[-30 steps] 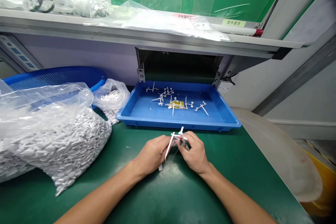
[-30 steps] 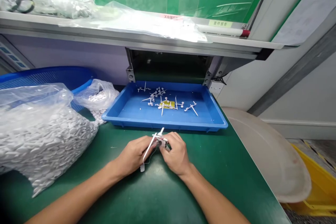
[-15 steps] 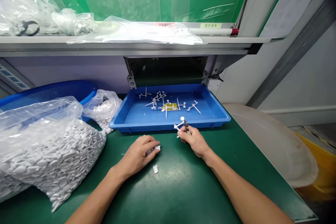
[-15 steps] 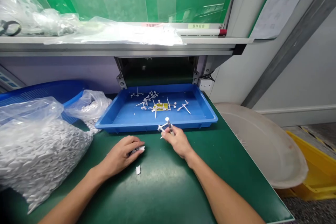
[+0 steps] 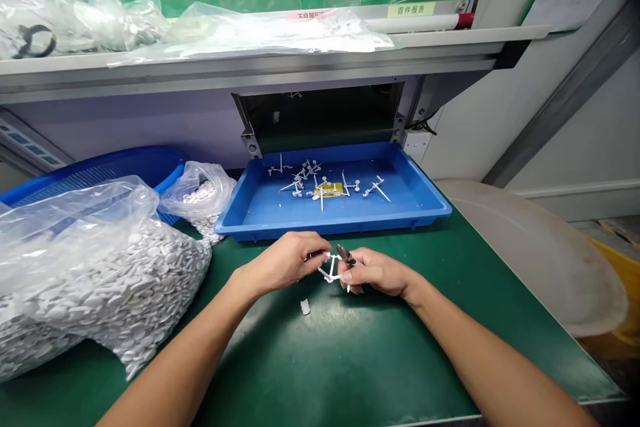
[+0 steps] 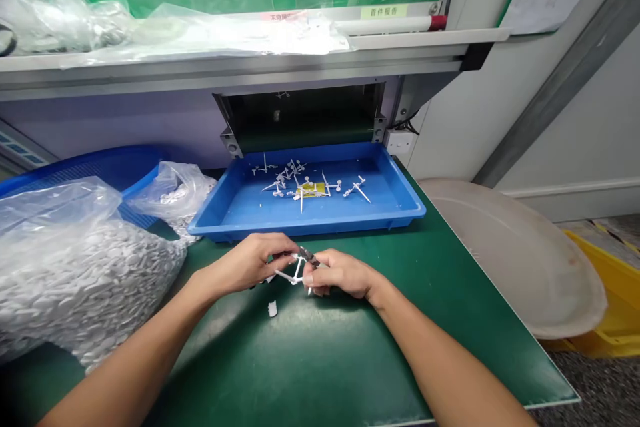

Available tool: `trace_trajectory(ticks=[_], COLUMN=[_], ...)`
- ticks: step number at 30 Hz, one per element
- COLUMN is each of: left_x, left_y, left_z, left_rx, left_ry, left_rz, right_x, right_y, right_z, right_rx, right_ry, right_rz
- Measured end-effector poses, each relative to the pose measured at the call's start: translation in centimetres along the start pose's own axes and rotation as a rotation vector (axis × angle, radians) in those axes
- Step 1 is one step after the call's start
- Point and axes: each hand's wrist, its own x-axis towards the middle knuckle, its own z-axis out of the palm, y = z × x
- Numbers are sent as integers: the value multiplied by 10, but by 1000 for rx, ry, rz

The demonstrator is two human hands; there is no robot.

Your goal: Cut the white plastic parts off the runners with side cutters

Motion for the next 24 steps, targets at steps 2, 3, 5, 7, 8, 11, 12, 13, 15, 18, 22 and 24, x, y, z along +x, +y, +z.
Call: trace_trajectory(ticks=[2, 3, 5, 7, 8, 11, 12, 13, 15, 18, 22, 24], left_x=[-5, -7, -12, -16, -17, -19, -18, -18, -18, -18, -18, -18], left_y=[-4, -6, -9, -10, -9, -8, -8, -8, -8, -8, -7, -7], left_z=[6, 9, 16, 24, 28, 39, 41, 43, 45, 46, 48, 50], left_rx=[-12, -43, -147, -258, -291, -317, -316, -318, -330, -354, -387, -404], left_ry=[99, 177, 331, 425, 446, 474, 476, 472, 459, 459, 469, 478], left_rz=[-69, -128, -252, -311, -312, -275, -266, -260, -250, -245, -248, -253], right_x=[-3, -5, -5, -2, 0, 8, 9, 10, 10, 9, 9, 9], right_y=[-5, -8, -11, -10, -8, 0, 3, 5, 7, 7, 8, 11], right_z=[-7, -10, -14, -10, -6, 9, 14, 18, 22, 22, 21, 21], right_rx=[64, 85, 18, -258, -441, -852, -913, -949, -992, -1035, -1108, -1136], right_ry=[-3, 17, 126, 332, 438, 618, 628, 630, 636, 629, 641, 644], right_rz=[-28, -50, -80, -82, -81, -126, -148, -164, -178, -182, -191, -182])
